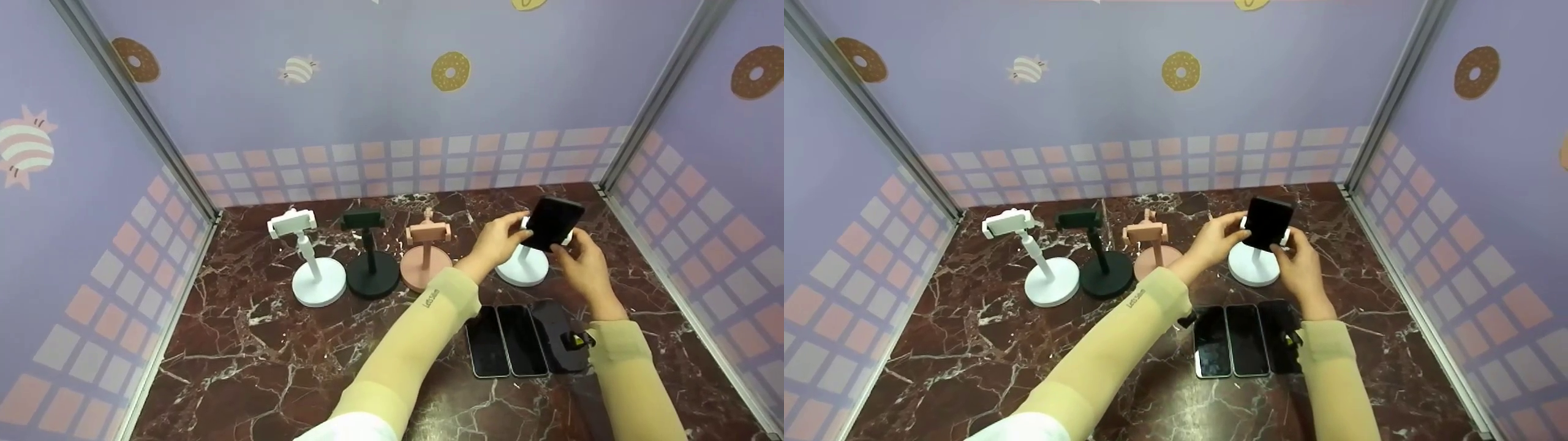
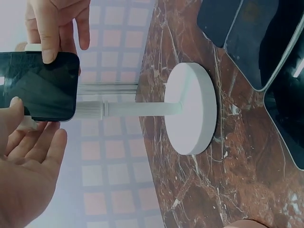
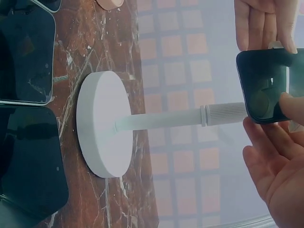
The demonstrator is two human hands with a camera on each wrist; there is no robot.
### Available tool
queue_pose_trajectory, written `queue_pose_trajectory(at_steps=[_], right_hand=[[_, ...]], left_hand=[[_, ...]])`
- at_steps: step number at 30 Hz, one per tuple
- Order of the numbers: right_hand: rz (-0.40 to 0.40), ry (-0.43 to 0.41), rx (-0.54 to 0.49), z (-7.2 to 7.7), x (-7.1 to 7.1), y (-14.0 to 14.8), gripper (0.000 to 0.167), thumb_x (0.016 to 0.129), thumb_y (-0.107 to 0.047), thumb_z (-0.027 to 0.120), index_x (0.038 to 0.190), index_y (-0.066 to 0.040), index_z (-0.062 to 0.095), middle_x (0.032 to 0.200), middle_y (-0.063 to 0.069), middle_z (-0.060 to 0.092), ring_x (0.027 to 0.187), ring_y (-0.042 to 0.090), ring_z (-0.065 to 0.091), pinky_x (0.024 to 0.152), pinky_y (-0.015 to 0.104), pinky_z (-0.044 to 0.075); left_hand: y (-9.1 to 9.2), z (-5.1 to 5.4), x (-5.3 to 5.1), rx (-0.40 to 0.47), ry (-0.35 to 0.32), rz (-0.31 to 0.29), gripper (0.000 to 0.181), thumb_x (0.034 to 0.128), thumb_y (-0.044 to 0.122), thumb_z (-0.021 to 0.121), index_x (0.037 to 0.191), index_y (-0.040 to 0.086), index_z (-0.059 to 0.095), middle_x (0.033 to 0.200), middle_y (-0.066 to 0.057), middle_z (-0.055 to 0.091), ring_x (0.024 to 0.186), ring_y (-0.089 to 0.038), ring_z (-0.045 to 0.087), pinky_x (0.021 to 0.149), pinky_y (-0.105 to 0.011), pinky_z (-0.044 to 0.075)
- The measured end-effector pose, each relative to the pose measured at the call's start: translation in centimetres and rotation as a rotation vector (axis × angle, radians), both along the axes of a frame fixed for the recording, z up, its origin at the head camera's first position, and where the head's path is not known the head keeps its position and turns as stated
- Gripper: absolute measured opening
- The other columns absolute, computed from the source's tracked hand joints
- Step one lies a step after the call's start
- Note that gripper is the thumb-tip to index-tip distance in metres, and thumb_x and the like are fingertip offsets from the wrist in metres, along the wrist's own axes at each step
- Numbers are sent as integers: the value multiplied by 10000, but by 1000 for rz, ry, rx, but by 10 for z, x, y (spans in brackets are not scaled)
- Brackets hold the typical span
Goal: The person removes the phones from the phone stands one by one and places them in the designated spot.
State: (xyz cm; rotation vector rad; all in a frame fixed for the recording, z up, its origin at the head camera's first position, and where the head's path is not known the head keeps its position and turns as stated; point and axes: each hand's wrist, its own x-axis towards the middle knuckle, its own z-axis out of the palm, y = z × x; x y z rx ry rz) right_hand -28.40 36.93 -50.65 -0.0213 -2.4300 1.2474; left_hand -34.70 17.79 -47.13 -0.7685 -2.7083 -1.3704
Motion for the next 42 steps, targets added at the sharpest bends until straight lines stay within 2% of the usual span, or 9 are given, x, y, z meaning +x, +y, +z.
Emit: queue_pose_trajectory(at_steps=[7, 9, 13, 16, 22, 32, 36, 39, 42], right_hand=[[55, 21, -83, 0, 2, 0, 391, 1012, -54, 634, 1381, 54, 567, 1208, 283, 689, 795, -109, 603, 683, 87, 503], [64, 28, -114, 3, 4, -1, 391, 1010, -31, 627, 1382, 72, 565, 1170, 203, 709, 790, -88, 625, 689, 98, 518], [68, 58, -162, 17, 14, -9, 349, 997, 27, 610, 1324, 144, 575, 1023, -41, 699, 759, -51, 615, 686, 107, 507], [55, 64, -168, 27, 20, -15, 310, 983, 47, 615, 1269, 165, 596, 924, -106, 680, 721, -34, 578, 659, 109, 481], [48, 73, -163, 32, 21, -17, 287, 977, 41, 628, 1246, 139, 623, 903, -116, 670, 704, -45, 548, 645, 111, 458], [74, 123, -139, 32, 17, -19, 285, 964, 53, 653, 1231, 153, 631, 852, -2, 670, 689, -3, 535, 635, 111, 444], [91, 125, -157, 38, 19, -21, 277, 959, 58, 659, 1216, 158, 636, 863, -77, 681, 717, -9, 553, 656, 104, 456], [118, 122, -169, 44, 22, -24, 268, 952, 60, 668, 1195, 168, 640, 866, -216, 652, 741, -47, 584, 676, 89, 469], [137, 119, -177, 50, 25, -26, 255, 948, 71, 667, 1179, 178, 643, 866, -239, 659, 758, -61, 608, 690, 80, 485]], left_hand=[[-3, 0, -1, 14, 24, 24, 404, 1009, 265, 671, 1410, 220, 646, 1385, -3, 686, 1266, -181, 655, 1053, -276, 521], [-4, -1, -1, 12, 30, 27, 394, 1007, 263, 670, 1396, 204, 657, 1364, 1, 700, 1253, -183, 663, 1050, -278, 522], [-4, -2, -1, 31, 36, 24, 364, 999, 240, 678, 1354, 156, 684, 1292, -2, 739, 1202, -171, 691, 1029, -256, 523], [-3, -3, -1, 61, 34, 16, 336, 993, 215, 684, 1320, 137, 700, 1241, -11, 760, 1145, -146, 713, 997, -217, 520], [-3, -4, -1, 105, 38, 16, 305, 985, 191, 687, 1282, 125, 713, 1215, -25, 769, 1106, -134, 724, 963, -171, 512], [-8, -4, 0, 164, 53, 18, 312, 978, 169, 691, 1280, 94, 711, 1193, -72, 773, 1063, -182, 736, 915, -160, 527], [-13, -1, 1, 198, 48, 4, 317, 984, 163, 685, 1287, 74, 704, 1200, -104, 765, 997, -191, 728, 862, -155, 522], [-18, 3, 4, 237, 25, -21, 315, 990, 148, 674, 1289, 51, 696, 1188, -117, 763, 900, -152, 710, 773, -120, 515], [-23, 7, 7, 288, 3, -50, 310, 993, 126, 666, 1284, 20, 686, 1175, -132, 757, 844, -117, 682, 719, -110, 510]])
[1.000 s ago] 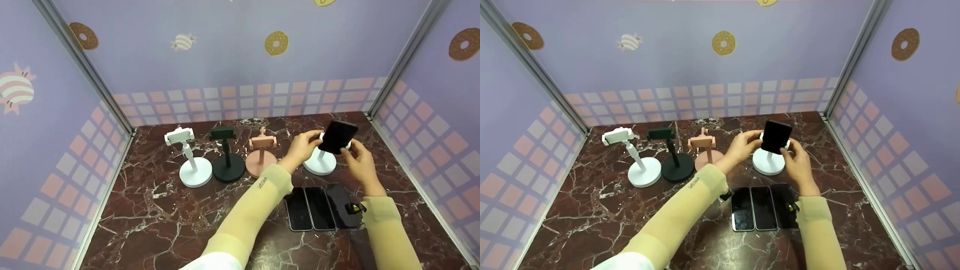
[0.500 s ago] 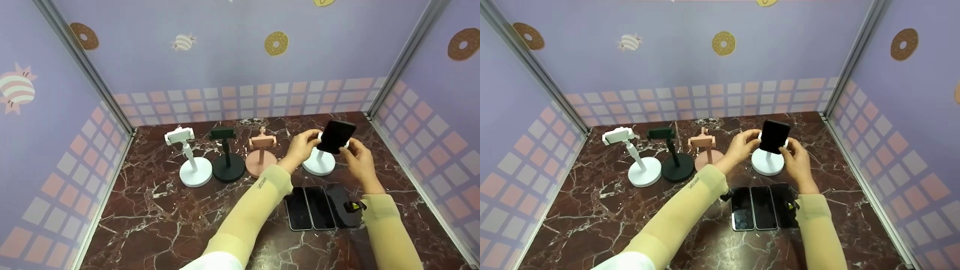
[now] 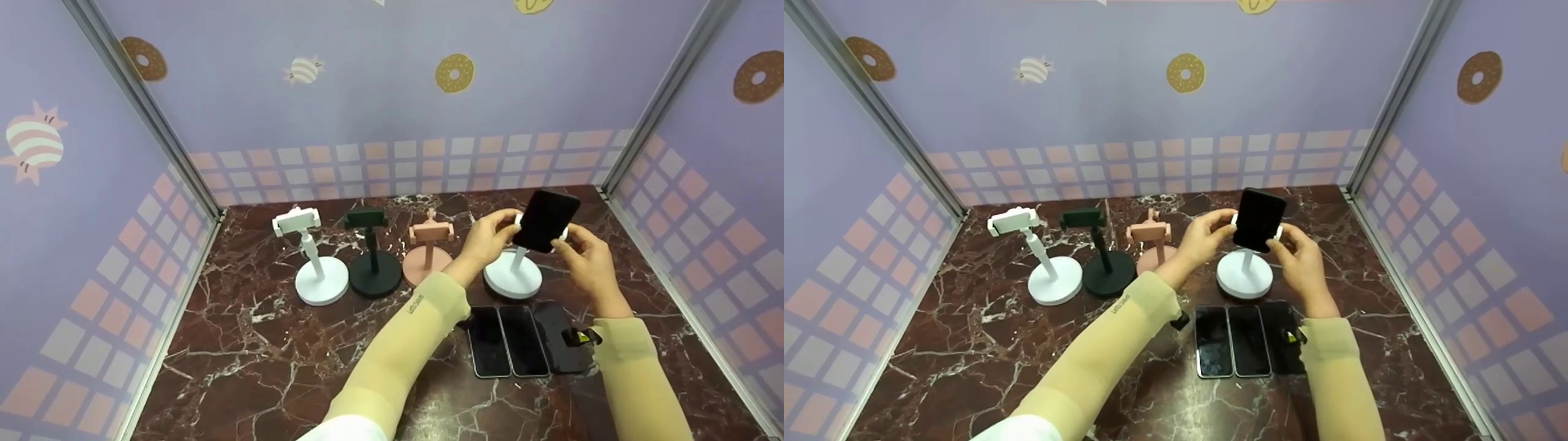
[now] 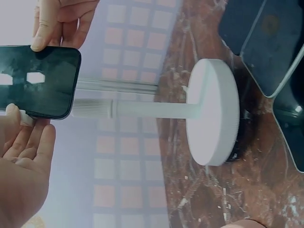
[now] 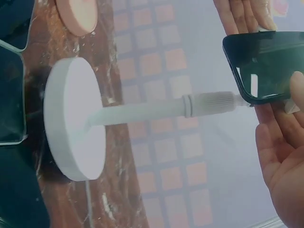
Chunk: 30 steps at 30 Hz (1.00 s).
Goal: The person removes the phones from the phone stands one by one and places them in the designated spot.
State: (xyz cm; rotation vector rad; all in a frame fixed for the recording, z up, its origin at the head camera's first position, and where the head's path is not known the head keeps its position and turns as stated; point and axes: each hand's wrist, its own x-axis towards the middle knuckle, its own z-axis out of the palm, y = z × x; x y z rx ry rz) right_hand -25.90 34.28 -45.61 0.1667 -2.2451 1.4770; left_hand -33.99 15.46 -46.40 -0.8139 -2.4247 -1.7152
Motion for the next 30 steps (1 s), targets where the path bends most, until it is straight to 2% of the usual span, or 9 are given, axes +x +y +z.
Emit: queue_pose_trajectory(at_steps=[3, 7, 11, 17, 24, 30], right_hand=[[8, 10, -19, 3, 2, -2, 252, 944, 87, 663, 1175, 188, 642, 869, -227, 673, 754, -52, 617, 687, 85, 496], [6, 35, -43, -1, -2, 0, 241, 926, 107, 676, 1159, 165, 669, 846, -203, 690, 716, -53, 609, 660, 91, 495], [36, 53, -53, -1, -1, -2, 245, 904, 104, 707, 1147, 131, 701, 851, -217, 711, 727, -62, 636, 668, 94, 509], [113, 89, -43, 10, 11, -14, 230, 888, 129, 708, 1117, 148, 701, 899, -234, 734, 759, -53, 684, 687, 102, 542], [206, 115, -34, 22, 30, -32, 251, 868, 180, 689, 1118, 162, 692, 919, -181, 764, 734, -25, 690, 641, 125, 542], [275, 112, -47, 23, 41, -52, 236, 846, 201, 691, 1079, 168, 695, 902, -141, 770, 698, -24, 663, 603, 130, 525]], left_hand=[[-5, 5, 5, 53, -6, -17, 309, 994, 108, 664, 1279, -10, 678, 1170, -153, 751, 862, -118, 673, 742, -117, 507], [-12, 12, 15, 90, 15, -18, 310, 995, 106, 667, 1276, -26, 675, 1169, -158, 751, 927, -109, 687, 817, -115, 519], [-22, 17, 26, 155, 12, -14, 290, 988, 87, 676, 1254, -27, 686, 1140, -172, 751, 878, -68, 664, 798, -123, 534], [-40, 22, 47, 254, 20, -13, 295, 979, 73, 686, 1244, -54, 682, 1103, -212, 740, 850, -31, 617, 778, -150, 542], [-63, 26, 75, 379, 46, -31, 307, 968, 28, 682, 1240, -112, 658, 1134, -269, 719, 995, -195, 689, 917, -245, 584], [-87, 23, 95, 389, 58, 6, 309, 959, 39, 700, 1235, -97, 669, 1123, -257, 725, 972, -206, 683, 870, -246, 589]])
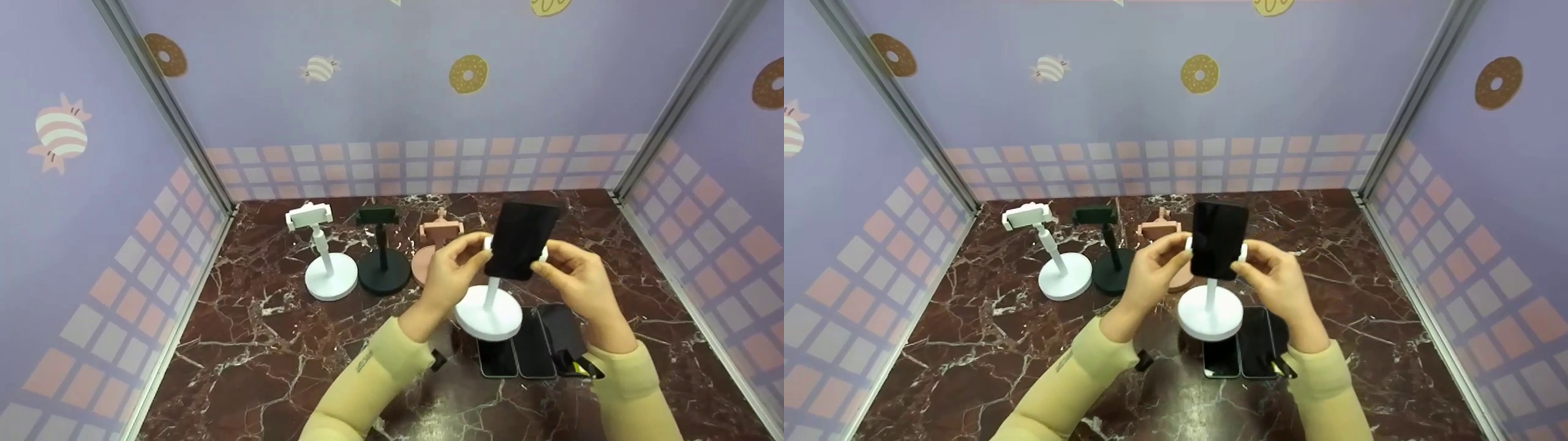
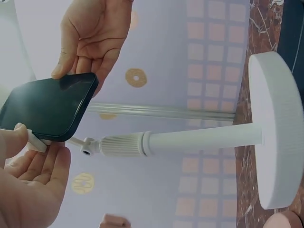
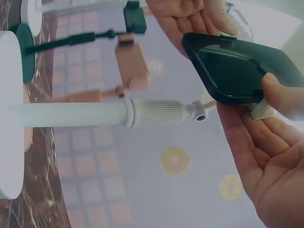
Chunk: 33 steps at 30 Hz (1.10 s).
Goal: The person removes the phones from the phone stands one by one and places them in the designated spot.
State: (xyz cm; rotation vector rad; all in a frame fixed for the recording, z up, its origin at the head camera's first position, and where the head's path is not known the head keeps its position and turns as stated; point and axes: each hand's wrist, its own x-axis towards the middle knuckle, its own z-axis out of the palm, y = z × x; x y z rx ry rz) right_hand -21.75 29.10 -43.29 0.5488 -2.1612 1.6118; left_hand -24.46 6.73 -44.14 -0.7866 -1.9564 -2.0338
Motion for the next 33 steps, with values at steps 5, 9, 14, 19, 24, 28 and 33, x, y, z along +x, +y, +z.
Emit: queue_pose_trajectory(at_steps=[5, 9, 14, 19, 24, 28, 33], right_hand=[[82, -3, -42, -8, 1, -18, 222, 834, 225, 678, 1053, 191, 679, 904, -106, 775, 687, -5, 660, 595, 129, 525], [122, -29, -66, -16, 0, -34, 219, 838, 221, 674, 1056, 197, 669, 907, -109, 770, 667, 2, 646, 581, 136, 523], [146, -28, -54, -25, -5, -52, 237, 846, 199, 685, 1081, 172, 680, 949, -136, 762, 731, 7, 669, 620, 145, 545], [170, -20, -38, -37, -12, -66, 260, 848, 183, 698, 1107, 164, 681, 992, -166, 751, 805, -3, 683, 676, 136, 556], [167, -36, -5, -49, -15, -74, 274, 850, 148, 722, 1121, 144, 686, 1007, -185, 738, 784, 12, 680, 668, 150, 562], [179, -67, 6, -59, -15, -77, 288, 864, 119, 728, 1149, 133, 686, 1025, -125, 758, 773, 42, 707, 659, 193, 592], [238, -115, -20, -64, -11, -79, 293, 899, 96, 706, 1183, 148, 659, 1043, -10, 772, 783, 65, 737, 679, 234, 623]], left_hand=[[-21, -8, 10, -5, 14, 41, 292, 962, 31, 697, 1222, -101, 674, 1109, -264, 714, 959, -165, 685, 831, -229, 590], [-36, -16, 15, -3, 13, 77, 288, 958, 27, 701, 1215, -102, 680, 1093, -263, 713, 924, -72, 670, 765, -241, 608], [-53, -24, 20, 28, 29, 105, 293, 953, 1, 695, 1218, -120, 667, 1123, -284, 710, 911, -47, 666, 735, -262, 619], [-66, -36, 21, 39, 79, 157, 289, 950, 13, 703, 1201, -125, 671, 1114, -285, 716, 934, -73, 680, 775, -230, 598], [-73, -52, 22, 68, 99, 175, 282, 933, -28, 699, 1193, -133, 672, 1127, -286, 713, 1024, -60, 685, 875, -237, 595], [-78, -63, 22, 59, 102, 176, 279, 933, -20, 701, 1192, -124, 679, 1121, -276, 718, 1045, -72, 688, 912, -266, 596], [-81, -72, 26, 53, 89, 187, 285, 926, -24, 706, 1191, -127, 679, 1122, -281, 720, 1038, -59, 683, 904, -258, 594]])
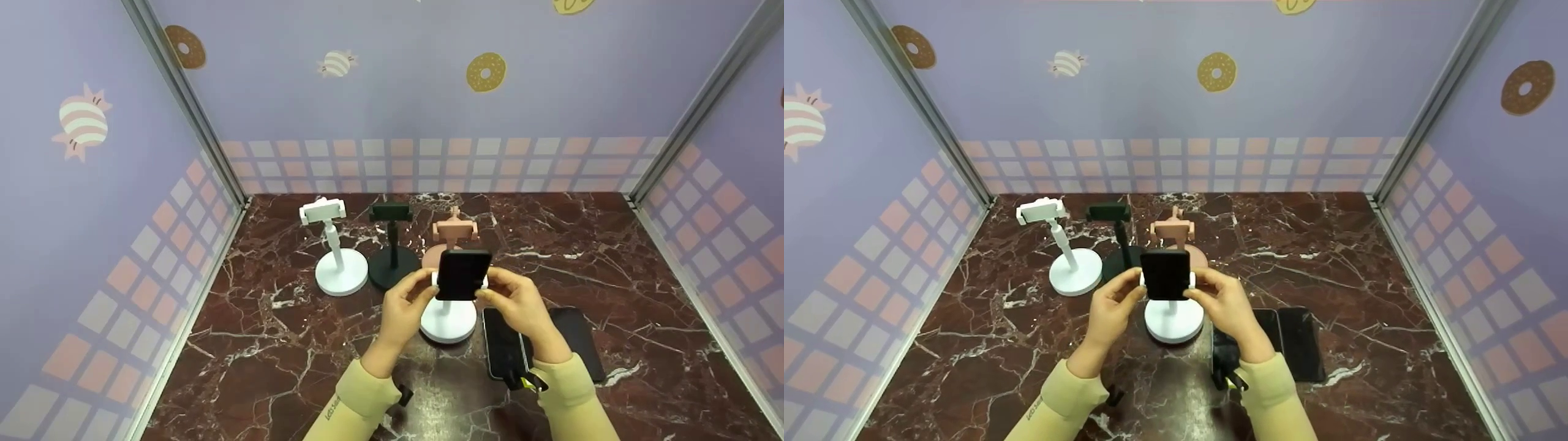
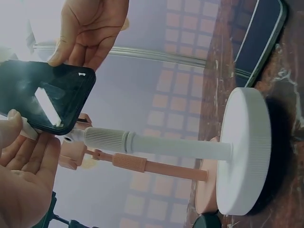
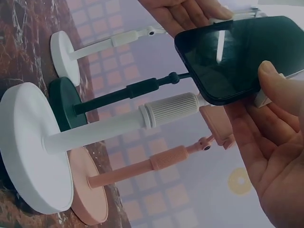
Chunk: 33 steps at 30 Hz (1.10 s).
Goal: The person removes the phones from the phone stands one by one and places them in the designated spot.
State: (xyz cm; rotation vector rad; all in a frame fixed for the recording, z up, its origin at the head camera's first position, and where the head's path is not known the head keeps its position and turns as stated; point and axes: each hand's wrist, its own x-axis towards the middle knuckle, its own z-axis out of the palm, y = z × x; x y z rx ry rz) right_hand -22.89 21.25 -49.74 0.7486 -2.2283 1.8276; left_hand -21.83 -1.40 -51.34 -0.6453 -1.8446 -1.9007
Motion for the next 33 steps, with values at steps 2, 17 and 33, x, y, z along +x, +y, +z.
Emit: queue_pose_trajectory(at_steps=[2, 17, 33], right_hand=[[31, -21, -34, -1, 2, 1, 289, 905, 104, 693, 1180, 172, 640, 1042, -61, 766, 787, 83, 746, 687, 245, 629], [-18, -26, -42, -9, 16, 6, 230, 867, 146, 703, 1088, 191, 659, 1030, -198, 748, 923, -7, 704, 764, 148, 572], [-14, -71, -33, -13, 23, 9, 246, 880, 121, 706, 1109, 190, 651, 1029, -201, 747, 941, -1, 707, 802, 153, 576]], left_hand=[[1, -2, 2, 3, -7, -5, 286, 928, -25, 704, 1192, -130, 676, 1120, -285, 719, 1032, -58, 684, 895, -249, 592], [7, -2, 15, -6, -14, -28, 257, 911, -31, 725, 1138, -142, 675, 1081, -283, 726, 1029, -84, 697, 918, -314, 606], [10, -10, 22, 8, -10, -21, 266, 909, -24, 728, 1142, -141, 673, 1077, -265, 713, 1053, -92, 691, 930, -411, 608]])
